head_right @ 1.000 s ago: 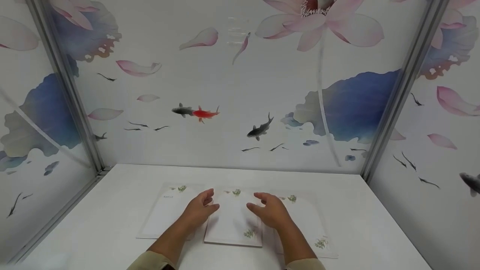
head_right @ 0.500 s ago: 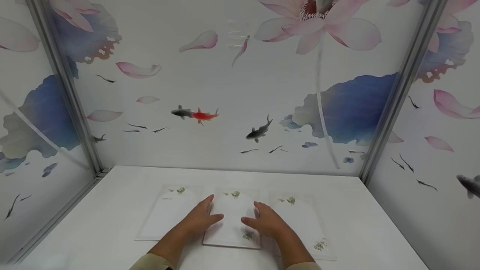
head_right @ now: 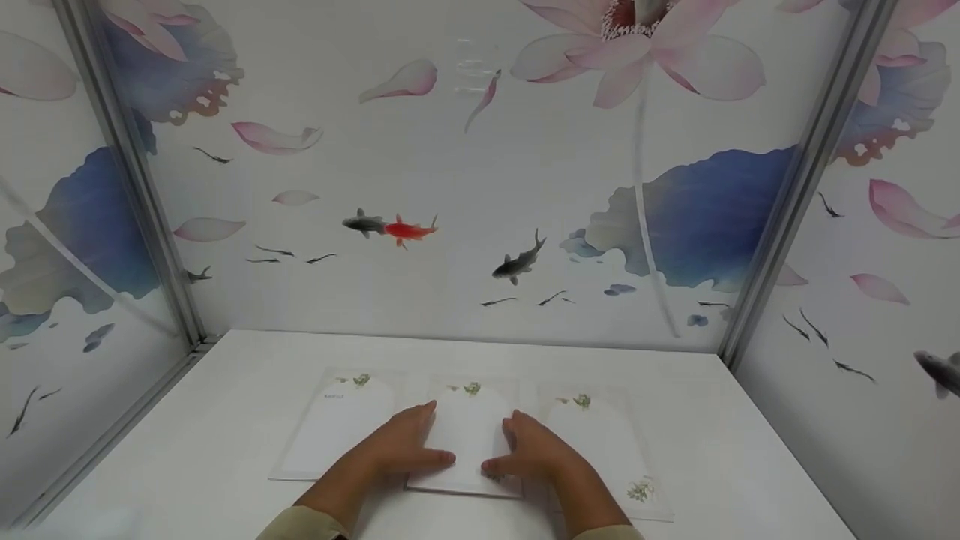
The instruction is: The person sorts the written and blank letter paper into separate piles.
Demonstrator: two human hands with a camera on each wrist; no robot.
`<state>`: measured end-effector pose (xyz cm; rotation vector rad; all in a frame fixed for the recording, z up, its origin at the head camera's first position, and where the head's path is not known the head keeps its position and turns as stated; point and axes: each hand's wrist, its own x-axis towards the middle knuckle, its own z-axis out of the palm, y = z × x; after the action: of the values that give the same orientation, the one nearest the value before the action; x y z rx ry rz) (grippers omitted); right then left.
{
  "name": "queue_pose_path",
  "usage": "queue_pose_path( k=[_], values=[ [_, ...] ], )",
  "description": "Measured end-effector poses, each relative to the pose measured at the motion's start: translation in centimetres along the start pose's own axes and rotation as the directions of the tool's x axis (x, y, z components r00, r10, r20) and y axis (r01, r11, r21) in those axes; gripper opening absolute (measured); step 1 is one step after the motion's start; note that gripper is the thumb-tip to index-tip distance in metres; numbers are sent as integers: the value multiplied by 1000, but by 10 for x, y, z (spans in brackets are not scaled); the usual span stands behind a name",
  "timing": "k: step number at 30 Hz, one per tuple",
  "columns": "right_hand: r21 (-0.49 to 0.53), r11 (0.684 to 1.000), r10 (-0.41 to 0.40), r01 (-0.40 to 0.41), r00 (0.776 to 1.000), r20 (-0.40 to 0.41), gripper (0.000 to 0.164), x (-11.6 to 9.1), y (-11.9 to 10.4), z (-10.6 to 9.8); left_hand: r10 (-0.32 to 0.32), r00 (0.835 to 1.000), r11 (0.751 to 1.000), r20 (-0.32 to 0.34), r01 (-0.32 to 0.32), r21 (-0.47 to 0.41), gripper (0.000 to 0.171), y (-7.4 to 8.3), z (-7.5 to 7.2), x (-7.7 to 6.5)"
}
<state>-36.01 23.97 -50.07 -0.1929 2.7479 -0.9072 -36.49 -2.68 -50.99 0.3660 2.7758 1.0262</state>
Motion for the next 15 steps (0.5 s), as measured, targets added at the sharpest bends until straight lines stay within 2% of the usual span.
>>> queue_pose_path(
  k=[4,9,15],
  values=[
    [-58,998,24,-23,1000,8,96,1,-3,2,13,1000,997,9,-14,78,107,2,0,-2],
    [-96,994,44,-43,999,7,94,1,-5,5,-8,1000,987,8,6,163,96,3,4,-2],
    [-97,994,39,-40,999,-10,91,0,-5,4,-13,1000,984,-6,14,178,92,4,5,-1]
  ],
)
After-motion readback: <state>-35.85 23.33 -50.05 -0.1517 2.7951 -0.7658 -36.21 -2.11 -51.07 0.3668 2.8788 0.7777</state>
